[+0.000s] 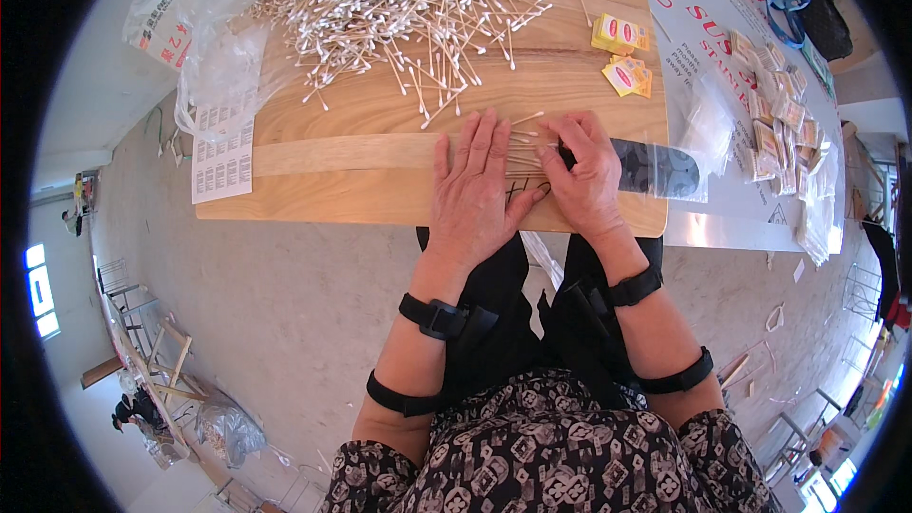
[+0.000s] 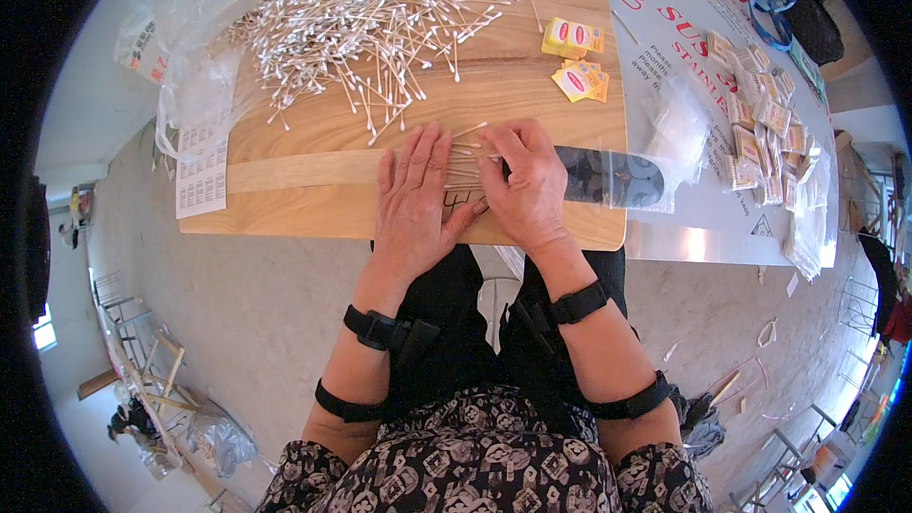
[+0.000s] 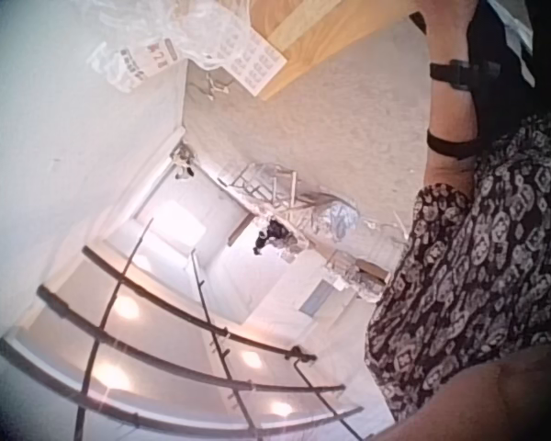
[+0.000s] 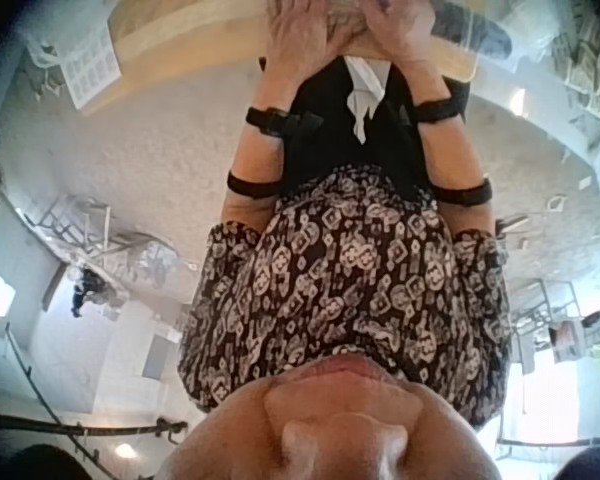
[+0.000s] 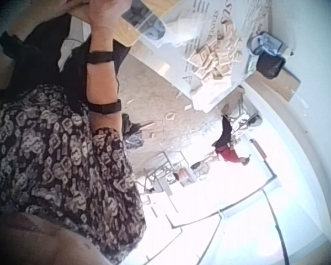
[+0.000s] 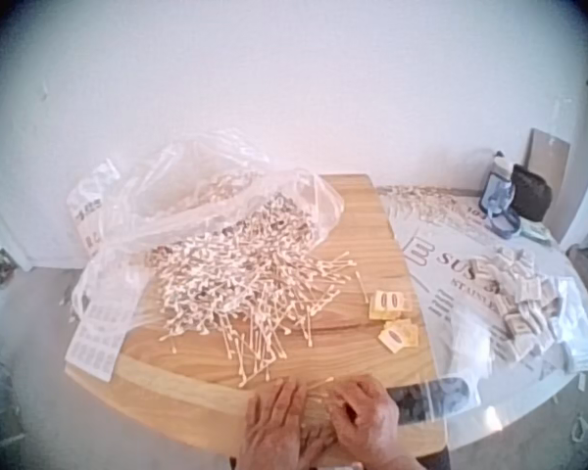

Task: Sorting cotton swabs and placing them into individual plastic packaging sleeves.

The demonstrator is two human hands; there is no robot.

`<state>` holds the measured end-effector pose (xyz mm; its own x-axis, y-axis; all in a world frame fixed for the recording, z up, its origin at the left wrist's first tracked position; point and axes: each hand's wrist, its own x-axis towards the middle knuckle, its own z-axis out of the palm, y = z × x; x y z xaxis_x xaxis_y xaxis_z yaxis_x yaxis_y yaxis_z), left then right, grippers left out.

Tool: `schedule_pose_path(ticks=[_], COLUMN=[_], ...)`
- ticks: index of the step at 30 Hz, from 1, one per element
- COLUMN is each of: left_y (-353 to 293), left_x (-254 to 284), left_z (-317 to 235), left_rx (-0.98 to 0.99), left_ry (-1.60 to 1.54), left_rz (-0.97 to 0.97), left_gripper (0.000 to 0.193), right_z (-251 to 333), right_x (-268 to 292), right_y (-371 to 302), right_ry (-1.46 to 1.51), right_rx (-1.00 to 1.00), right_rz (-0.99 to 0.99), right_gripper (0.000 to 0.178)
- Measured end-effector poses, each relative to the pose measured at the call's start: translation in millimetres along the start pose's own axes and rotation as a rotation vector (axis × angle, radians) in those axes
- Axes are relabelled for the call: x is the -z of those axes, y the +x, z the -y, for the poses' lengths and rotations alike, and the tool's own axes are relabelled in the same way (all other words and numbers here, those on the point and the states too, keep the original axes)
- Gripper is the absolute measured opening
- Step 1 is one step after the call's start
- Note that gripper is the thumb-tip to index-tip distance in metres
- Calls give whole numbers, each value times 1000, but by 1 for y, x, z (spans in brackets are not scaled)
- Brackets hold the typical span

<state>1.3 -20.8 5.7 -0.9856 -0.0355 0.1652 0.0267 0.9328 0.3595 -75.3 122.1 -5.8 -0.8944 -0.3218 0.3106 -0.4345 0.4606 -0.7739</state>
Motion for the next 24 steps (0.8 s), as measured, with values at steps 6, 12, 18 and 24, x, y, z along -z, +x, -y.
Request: schedule_pose_path(ticks=[6,12,18,24], left_y=[7,13,31,53], left_x=[5,3,19,17], left_z=[2,24,50,67], left_rx=[-16,3,349,502], left_ry=[-97,-137,47,137], left_rz=[-76,-273,-390,-278], left_gripper=[69,47,30,23], right_z=[2,1,0,1], right_x=[-1,1,4,4], right_y=[4,2,3,4], right_ry=[-172,-122,-139,-140], right_rx=[165,181,178,177], right_rz=[7,106,110,124], right_gripper=[30,31,32,33])
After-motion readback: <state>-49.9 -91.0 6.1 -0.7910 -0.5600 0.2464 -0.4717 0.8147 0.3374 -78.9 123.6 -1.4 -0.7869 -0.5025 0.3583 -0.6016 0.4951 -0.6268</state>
